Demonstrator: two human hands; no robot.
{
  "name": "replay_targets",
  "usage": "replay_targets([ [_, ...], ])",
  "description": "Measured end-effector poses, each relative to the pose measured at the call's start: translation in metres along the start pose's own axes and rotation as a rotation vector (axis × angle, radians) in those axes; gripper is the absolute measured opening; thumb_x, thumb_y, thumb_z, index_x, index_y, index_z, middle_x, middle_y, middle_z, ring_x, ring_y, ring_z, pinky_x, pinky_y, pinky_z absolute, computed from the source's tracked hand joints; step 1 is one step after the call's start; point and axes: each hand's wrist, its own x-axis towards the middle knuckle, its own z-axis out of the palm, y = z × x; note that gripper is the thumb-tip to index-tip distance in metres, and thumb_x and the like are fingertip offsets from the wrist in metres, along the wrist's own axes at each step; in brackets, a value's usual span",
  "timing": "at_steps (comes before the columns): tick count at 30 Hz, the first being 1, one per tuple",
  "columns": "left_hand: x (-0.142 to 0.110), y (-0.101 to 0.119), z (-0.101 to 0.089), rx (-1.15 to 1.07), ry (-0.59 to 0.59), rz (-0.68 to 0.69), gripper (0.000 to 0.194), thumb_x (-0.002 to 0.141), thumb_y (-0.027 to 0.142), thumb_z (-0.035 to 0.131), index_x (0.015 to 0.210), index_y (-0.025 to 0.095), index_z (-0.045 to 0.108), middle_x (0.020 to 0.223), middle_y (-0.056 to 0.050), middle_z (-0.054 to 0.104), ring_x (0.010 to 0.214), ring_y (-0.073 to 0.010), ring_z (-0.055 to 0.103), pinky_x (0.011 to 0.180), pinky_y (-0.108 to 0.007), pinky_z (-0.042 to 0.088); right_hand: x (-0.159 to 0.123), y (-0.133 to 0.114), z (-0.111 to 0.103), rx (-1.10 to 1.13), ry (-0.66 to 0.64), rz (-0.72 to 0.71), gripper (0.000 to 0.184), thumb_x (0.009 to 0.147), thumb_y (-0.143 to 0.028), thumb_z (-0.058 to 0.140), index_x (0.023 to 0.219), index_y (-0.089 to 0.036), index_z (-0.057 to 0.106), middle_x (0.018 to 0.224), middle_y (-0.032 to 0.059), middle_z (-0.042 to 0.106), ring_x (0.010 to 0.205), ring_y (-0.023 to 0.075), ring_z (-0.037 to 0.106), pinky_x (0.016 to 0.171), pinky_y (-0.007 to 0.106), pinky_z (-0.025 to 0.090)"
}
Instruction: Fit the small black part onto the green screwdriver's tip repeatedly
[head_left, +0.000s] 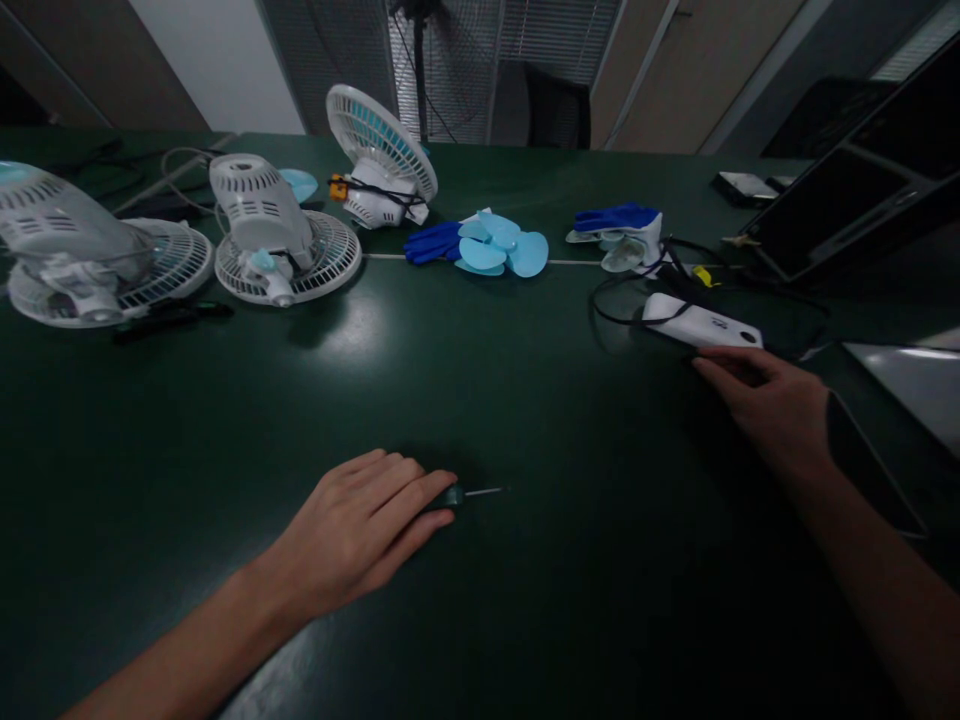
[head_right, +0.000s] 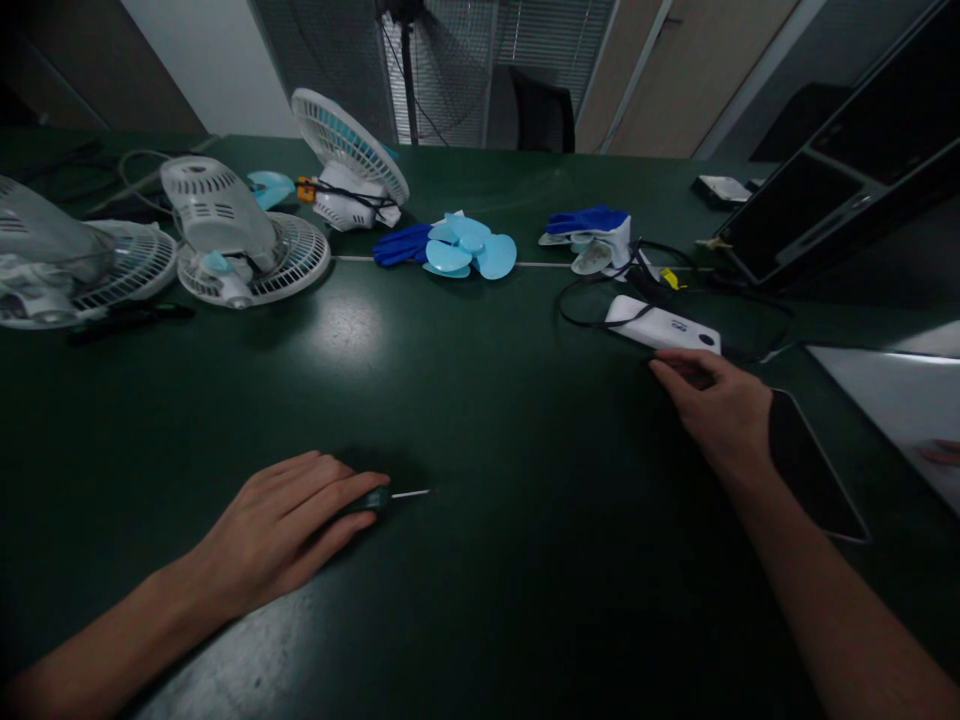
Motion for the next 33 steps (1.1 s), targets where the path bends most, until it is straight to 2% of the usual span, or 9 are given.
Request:
replay_targets([
  [6,0.001,0.001,-0.001,0.010,0.011,0.008,0.029,0.099,0.023,0.056,0.126,0.012,0.058,0.095,-0.006,0.066,0.079,-0.0168,0.059,0.069,-0.032,0.049,0.001,0.006,0.000,-0.120,-0.016,-0.073,0.040,0.078,-0.044,0.070,0.109,-0.018,0.076,0.097,0.0080,0.075,0.078,0.0216,0.069,0.082,0.037,0.053],
  [9,0.001,0.000,0.000,-0.002,0.013,0.010,0.029,0.099,0.022,0.057,0.126,0.012,0.058,0.094,-0.007,0.065,0.078,-0.0170,0.059,0.066,-0.032,0.048,-0.004,-0.005,-0.004,-0.159,-0.035,-0.137,0.039,0.081,-0.047,0.067,0.108,-0.020,0.076,0.102,0.0075,0.075,0.076,0.0210,0.067,0.079,0.038,0.052],
  [12,0.002,0.000,0.000,0.001,0.013,0.005,0.029,0.098,0.022,0.057,0.126,0.012,0.058,0.095,-0.006,0.065,0.079,-0.0173,0.059,0.067,-0.032,0.049,-0.019,-0.038,-0.012,-0.038,-0.157,-0.153,0.039,0.082,-0.050,0.068,0.114,-0.027,0.074,0.104,0.0040,0.073,0.072,0.0199,0.065,0.065,0.036,0.052],
  [15,0.002,0.001,-0.001,0.007,0.013,-0.002,0.029,0.098,0.021,0.057,0.125,0.012,0.059,0.094,-0.006,0.065,0.079,-0.0174,0.059,0.067,-0.032,0.049,-0.049,-0.086,-0.019,0.160,-0.353,-0.274,0.033,0.086,-0.048,0.067,0.115,-0.032,0.070,0.108,0.0024,0.072,0.087,0.0226,0.068,0.073,0.038,0.055],
  [17,0.002,0.002,-0.002,0.004,0.023,-0.008,0.027,0.097,0.020,0.057,0.123,0.012,0.060,0.092,-0.006,0.065,0.078,-0.0175,0.060,0.067,-0.032,0.049,-0.075,-0.115,-0.020,0.270,-0.524,-0.390,0.031,0.089,-0.043,0.067,0.118,-0.034,0.067,0.114,0.0020,0.070,0.095,0.0226,0.067,0.072,0.037,0.058],
  [19,0.002,0.003,-0.003,-0.008,0.027,-0.017,0.026,0.097,0.019,0.056,0.121,0.012,0.062,0.091,-0.006,0.065,0.077,-0.0176,0.060,0.067,-0.032,0.049,-0.100,-0.135,-0.016,0.355,-0.638,-0.473,0.028,0.092,-0.037,0.064,0.119,-0.036,0.065,0.115,0.0019,0.068,0.097,0.0213,0.067,0.067,0.034,0.059],
  [21,0.002,0.004,-0.004,-0.026,0.019,-0.022,0.025,0.096,0.018,0.056,0.119,0.013,0.063,0.090,-0.007,0.065,0.076,-0.0177,0.060,0.068,-0.032,0.048,-0.120,-0.146,-0.010,0.409,-0.688,-0.539,0.027,0.092,-0.029,0.063,0.118,-0.036,0.065,0.112,0.0021,0.068,0.096,0.0204,0.067,0.072,0.036,0.060],
  [25,0.003,0.005,-0.005,-0.039,0.008,-0.019,0.024,0.094,0.018,0.057,0.116,0.014,0.065,0.087,-0.006,0.065,0.074,-0.0183,0.058,0.066,-0.033,0.046,-0.139,-0.151,0.003,0.424,-0.721,-0.636,0.026,0.090,-0.021,0.065,0.114,-0.031,0.067,0.103,0.0026,0.070,0.093,0.0210,0.065,0.077,0.040,0.057],
  [33,0.001,0.006,-0.003,-0.020,0.010,-0.013,0.022,0.094,0.018,0.057,0.113,0.015,0.066,0.087,-0.005,0.067,0.077,-0.0203,0.060,0.074,-0.038,0.045,-0.139,-0.149,0.008,0.408,-0.745,-0.677,0.023,0.090,-0.024,0.065,0.112,-0.030,0.066,0.101,0.0029,0.070,0.090,0.0216,0.063,0.075,0.041,0.050],
])
